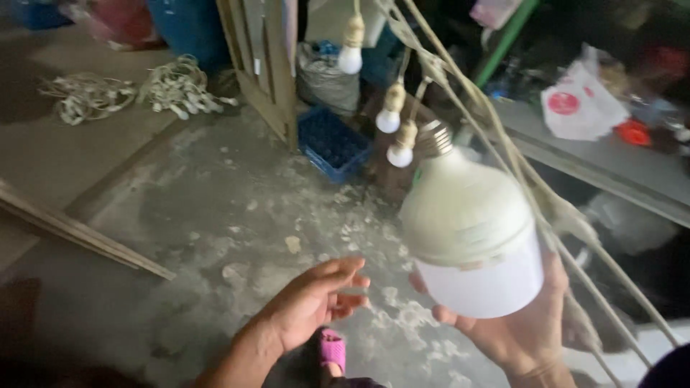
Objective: Unscrewing and screwing in various light bulbs on a string of sockets.
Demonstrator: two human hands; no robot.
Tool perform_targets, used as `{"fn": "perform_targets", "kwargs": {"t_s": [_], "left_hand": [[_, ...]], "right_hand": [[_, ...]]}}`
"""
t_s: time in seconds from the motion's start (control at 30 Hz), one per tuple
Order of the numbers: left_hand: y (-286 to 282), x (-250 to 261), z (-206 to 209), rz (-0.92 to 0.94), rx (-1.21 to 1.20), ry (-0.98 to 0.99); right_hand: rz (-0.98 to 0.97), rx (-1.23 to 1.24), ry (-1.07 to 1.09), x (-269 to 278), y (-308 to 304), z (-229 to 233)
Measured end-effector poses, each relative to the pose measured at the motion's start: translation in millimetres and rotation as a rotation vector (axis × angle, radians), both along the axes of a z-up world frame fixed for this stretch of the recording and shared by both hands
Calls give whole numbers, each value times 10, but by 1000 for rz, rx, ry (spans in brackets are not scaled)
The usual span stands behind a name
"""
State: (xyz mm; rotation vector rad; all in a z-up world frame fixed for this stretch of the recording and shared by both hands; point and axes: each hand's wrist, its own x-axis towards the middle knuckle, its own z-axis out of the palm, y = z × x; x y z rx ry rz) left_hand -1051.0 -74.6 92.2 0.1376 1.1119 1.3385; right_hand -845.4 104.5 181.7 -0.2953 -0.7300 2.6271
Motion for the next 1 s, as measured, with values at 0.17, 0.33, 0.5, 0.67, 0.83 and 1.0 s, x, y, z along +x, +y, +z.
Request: {"fn": "perform_targets", "kwargs": {"t_s": [0.17,0.33,0.5,0.67,0.83,1.0], "left_hand": [[77,-908,265,162,39,50],[-98,-1451,219,272,169,42],[-151,-1902,141,322,97,0],[-157,-2441,10,309,126,-44],[-76,-3159,-135,267,103,-70],[89,-4108,-220,194,87,-46]], "right_hand": [[181,-28,-80,-861,75,-223],[294,-108,-62,-1585,47,-254],[359,-194,42,-2109,123,-301],[365,-363,121,-2616,96,-300],[325,-344,104,-3158,-60,-257],[213,-414,148,-3729,-260,-348]]}}
